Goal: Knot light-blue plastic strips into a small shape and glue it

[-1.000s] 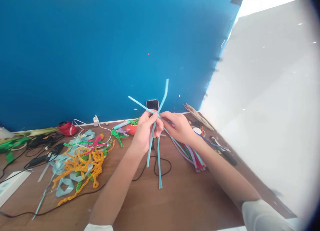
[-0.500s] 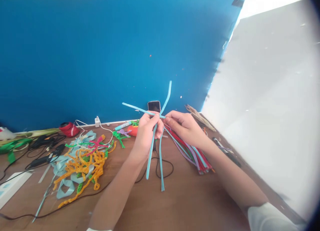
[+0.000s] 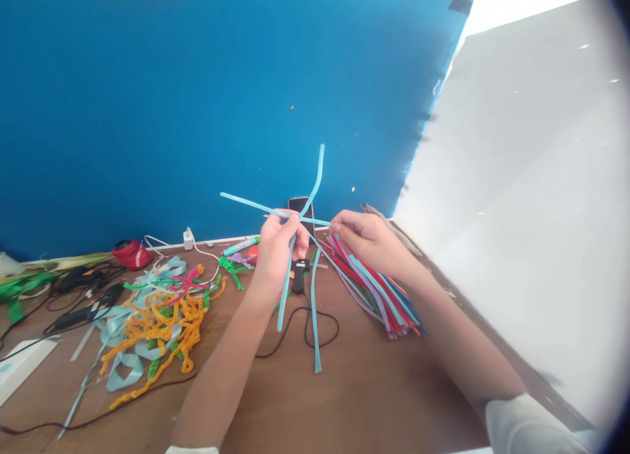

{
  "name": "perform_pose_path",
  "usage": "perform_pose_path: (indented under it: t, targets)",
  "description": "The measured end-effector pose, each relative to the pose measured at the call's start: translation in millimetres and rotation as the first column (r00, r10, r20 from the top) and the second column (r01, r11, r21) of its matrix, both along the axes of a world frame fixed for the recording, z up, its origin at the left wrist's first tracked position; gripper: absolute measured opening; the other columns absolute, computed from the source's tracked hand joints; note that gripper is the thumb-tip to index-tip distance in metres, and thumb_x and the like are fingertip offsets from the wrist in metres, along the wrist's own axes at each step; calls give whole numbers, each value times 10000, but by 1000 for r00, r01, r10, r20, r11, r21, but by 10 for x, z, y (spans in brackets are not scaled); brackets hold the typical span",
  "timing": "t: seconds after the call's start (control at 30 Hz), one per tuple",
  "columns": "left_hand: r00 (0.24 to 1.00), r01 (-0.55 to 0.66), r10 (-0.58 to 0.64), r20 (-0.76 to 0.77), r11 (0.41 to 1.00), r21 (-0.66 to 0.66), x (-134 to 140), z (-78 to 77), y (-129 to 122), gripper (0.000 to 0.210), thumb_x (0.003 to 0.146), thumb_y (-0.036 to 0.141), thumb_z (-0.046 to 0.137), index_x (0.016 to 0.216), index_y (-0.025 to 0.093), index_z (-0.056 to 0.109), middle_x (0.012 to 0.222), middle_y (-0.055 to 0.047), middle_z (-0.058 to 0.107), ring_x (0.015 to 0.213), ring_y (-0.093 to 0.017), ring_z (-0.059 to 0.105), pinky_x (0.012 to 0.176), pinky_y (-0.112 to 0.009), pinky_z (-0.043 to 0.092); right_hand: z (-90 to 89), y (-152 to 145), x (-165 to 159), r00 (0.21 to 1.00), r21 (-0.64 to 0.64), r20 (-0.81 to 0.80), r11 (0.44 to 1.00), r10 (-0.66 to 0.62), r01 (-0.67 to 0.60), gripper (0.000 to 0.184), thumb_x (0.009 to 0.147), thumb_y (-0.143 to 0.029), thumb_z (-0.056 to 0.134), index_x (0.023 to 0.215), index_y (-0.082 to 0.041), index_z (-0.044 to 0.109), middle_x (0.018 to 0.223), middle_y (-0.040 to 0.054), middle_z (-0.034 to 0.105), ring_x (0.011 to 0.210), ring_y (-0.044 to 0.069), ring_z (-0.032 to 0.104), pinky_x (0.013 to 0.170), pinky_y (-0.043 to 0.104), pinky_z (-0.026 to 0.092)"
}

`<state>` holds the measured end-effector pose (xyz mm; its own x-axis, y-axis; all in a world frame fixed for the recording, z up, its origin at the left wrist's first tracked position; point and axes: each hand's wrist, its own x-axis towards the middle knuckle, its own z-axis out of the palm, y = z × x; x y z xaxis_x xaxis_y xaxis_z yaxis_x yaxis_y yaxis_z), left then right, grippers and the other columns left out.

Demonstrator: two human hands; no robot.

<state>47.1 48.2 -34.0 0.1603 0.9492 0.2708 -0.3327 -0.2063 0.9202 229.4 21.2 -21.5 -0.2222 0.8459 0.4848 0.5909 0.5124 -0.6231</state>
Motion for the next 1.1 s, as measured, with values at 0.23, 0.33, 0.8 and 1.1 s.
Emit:
perform_pose_path:
  t: [0.23,0.33,0.8,1.1]
  targets:
    - [1000,-29,29,-10,1000,9,94,-35,-17,286,877,421,662,942,201,492,515,78,557,380,-61,444,382,-159,279,0,-8,68,1000,5,-17,1000,-26,26,223,976,-253,488,807,-191,620,604,-45,517,576,115,456,603,258,352]
    - [999,-25,26,-30,999,24,88,-55,-11,319,860,457,700,900,183,543,548,69,558,411,-47,454,403,-155,306,4,-12,76,1000,10,-24,1000,-14,15,224,975,-255,491,816,-189,634,619,-38,541,580,116,462,602,259,354]
    - [977,-136,163,-140,973,189,45,-165,105,337,917,490,621,834,163,627,620,6,645,437,-56,498,430,-171,351,-23,-54,-18,996,-32,-67,998,51,-53,248,944,-262,518,817,-170,709,686,3,639,608,126,507,588,275,356]
    - [937,-247,312,-159,911,329,56,-133,6,230,943,402,610,870,186,636,614,28,625,445,-64,503,457,-183,384,-27,-83,-50,995,-4,-65,998,69,-70,245,953,-268,514,835,-170,705,620,-21,575,560,108,454,556,268,320]
